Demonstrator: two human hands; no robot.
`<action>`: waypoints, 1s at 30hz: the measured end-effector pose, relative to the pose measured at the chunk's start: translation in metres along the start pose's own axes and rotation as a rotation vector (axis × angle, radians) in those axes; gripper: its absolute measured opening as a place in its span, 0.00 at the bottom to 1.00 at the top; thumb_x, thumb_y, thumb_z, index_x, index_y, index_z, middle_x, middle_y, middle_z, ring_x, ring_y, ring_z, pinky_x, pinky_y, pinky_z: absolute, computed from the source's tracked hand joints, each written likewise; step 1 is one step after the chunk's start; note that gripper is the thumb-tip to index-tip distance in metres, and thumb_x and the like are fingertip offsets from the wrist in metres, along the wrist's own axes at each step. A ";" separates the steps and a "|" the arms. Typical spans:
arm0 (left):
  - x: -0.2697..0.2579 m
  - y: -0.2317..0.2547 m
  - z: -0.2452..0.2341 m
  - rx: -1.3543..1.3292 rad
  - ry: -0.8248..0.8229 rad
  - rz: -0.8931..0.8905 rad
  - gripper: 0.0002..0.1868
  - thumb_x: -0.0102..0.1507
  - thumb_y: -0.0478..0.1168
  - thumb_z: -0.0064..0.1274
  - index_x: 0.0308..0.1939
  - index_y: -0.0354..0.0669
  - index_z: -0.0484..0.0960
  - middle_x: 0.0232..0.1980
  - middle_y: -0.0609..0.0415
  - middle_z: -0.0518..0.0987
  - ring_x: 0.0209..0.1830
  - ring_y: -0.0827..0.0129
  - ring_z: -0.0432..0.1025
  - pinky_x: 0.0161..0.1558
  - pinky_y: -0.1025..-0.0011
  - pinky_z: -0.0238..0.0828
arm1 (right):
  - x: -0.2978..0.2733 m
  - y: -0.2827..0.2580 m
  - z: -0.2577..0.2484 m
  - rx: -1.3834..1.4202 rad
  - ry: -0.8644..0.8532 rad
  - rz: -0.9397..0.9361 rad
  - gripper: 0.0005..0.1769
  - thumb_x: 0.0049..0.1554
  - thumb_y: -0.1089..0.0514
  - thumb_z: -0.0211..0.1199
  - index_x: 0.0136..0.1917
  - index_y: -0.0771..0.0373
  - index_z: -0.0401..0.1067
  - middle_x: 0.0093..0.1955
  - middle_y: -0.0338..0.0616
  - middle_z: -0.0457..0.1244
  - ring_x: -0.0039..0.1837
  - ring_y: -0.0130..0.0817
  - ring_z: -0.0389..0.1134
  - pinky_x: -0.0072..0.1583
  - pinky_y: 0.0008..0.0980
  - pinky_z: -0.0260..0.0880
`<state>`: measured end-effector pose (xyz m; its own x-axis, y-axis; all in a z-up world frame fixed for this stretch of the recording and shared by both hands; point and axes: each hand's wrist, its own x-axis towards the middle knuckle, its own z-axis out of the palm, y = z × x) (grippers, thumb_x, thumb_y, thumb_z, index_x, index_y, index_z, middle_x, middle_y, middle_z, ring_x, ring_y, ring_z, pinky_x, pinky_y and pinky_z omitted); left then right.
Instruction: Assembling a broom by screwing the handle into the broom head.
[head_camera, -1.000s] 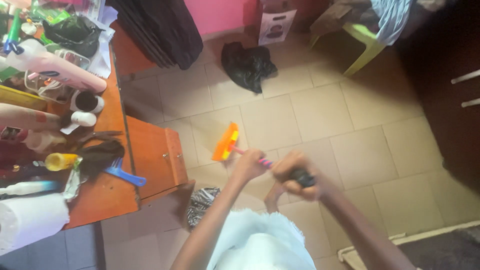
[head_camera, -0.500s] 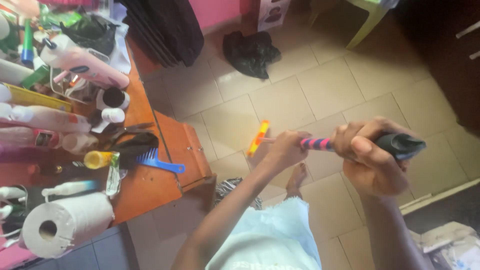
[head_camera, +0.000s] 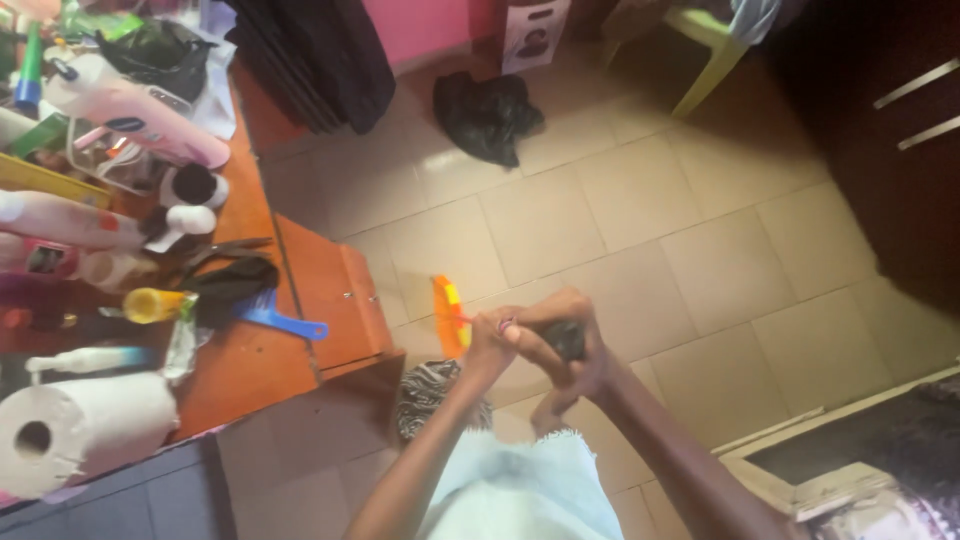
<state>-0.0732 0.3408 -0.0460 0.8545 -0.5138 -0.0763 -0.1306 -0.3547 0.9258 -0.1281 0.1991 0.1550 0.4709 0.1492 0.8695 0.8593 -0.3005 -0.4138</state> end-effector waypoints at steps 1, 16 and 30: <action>0.006 0.003 0.014 0.005 -0.035 -0.008 0.11 0.57 0.37 0.57 0.42 0.39 0.88 0.36 0.44 0.86 0.36 0.64 0.83 0.38 0.68 0.77 | -0.005 -0.003 -0.009 0.109 -0.027 0.357 0.26 0.64 0.44 0.59 0.41 0.72 0.71 0.29 0.42 0.57 0.31 0.25 0.57 0.35 0.28 0.58; 0.110 0.091 0.178 -0.095 -0.244 0.282 0.09 0.63 0.39 0.54 0.45 0.41 0.84 0.37 0.48 0.85 0.38 0.65 0.80 0.42 0.69 0.75 | -0.022 -0.006 -0.165 -0.035 0.204 0.569 0.11 0.55 0.62 0.64 0.38 0.74 0.69 0.28 0.42 0.62 0.29 0.28 0.61 0.34 0.28 0.62; 0.149 0.072 0.030 0.247 0.025 0.162 0.26 0.53 0.29 0.55 0.54 0.51 0.84 0.40 0.45 0.84 0.41 0.54 0.81 0.47 0.62 0.78 | 0.030 0.063 -0.133 0.703 0.257 0.488 0.17 0.52 0.66 0.56 0.28 0.65 0.51 0.25 0.42 0.45 0.25 0.32 0.45 0.34 0.36 0.47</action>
<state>0.0291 0.2155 -0.0023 0.8243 -0.5609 0.0771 -0.3821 -0.4506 0.8068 -0.0865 0.0598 0.1906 0.8298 -0.0850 0.5516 0.5381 0.3839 -0.7504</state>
